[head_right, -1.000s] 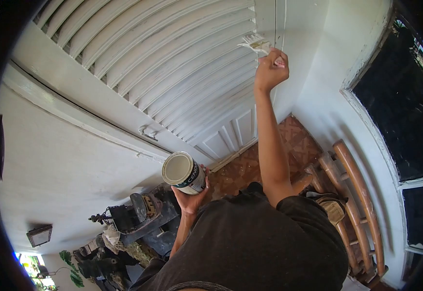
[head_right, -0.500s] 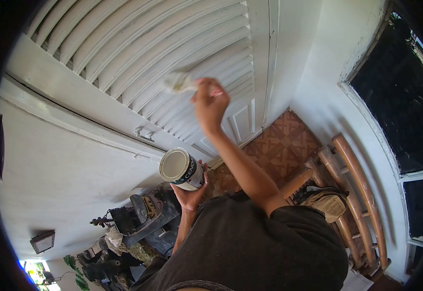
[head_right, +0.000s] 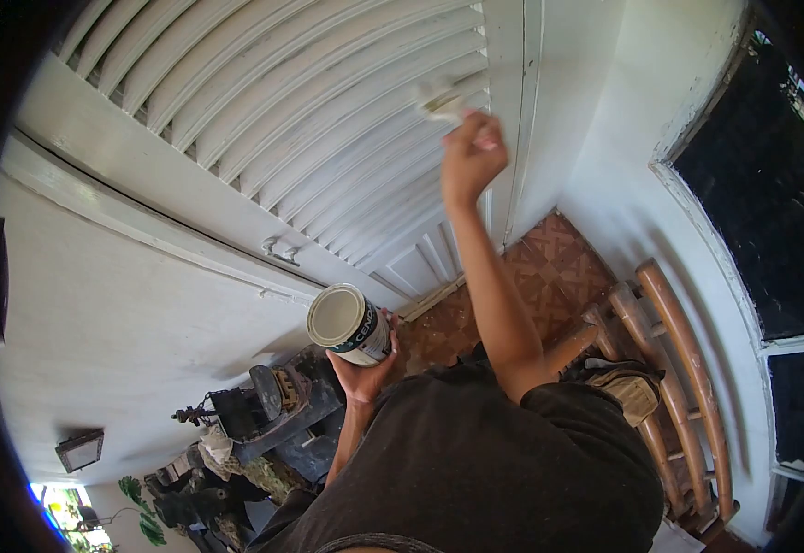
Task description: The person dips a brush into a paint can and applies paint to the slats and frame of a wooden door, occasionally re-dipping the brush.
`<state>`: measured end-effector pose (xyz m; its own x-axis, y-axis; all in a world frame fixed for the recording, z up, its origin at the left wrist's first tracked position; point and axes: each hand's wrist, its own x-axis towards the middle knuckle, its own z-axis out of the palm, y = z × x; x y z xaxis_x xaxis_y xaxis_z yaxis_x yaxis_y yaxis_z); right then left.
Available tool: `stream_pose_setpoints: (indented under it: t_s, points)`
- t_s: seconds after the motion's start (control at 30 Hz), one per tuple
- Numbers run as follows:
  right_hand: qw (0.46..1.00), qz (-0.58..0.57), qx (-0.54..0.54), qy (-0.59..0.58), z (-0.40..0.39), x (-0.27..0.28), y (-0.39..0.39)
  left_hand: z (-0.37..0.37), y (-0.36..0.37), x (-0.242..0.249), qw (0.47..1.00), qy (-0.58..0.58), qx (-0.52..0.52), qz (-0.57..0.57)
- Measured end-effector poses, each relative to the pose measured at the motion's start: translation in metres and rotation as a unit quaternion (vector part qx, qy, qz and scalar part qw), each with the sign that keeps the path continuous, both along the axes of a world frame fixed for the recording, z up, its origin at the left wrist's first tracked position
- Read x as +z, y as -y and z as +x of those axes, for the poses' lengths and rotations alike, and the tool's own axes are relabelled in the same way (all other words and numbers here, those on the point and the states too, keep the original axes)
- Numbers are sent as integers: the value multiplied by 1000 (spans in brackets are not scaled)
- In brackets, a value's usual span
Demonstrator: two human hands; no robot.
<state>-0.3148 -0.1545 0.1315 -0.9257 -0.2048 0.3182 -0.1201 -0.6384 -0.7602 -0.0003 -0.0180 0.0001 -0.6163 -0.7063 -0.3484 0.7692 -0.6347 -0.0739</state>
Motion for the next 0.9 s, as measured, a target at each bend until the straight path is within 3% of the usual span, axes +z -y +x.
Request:
stream_pose_setpoints:
  t_s: [0.17,0.3,0.43,0.7,0.9]
  points:
    - [975,1,223,13,103,-3,-43,-3,2,-3,1000,-1,-1,-2]
    - [944,17,330,9,129,7,-63,-5,3,-6,1000,14,3,6]
    - [959,-12,276,68,113,5,-39,-6,3,-3,1000,-8,-10,3]
    - [971,11,231,56,83,8,-36,-8,5,-1,1000,-7,-8,12]
    - [996,-12,45,70,3,-4,-16,-7,5,3,1000,-10,-9,7]
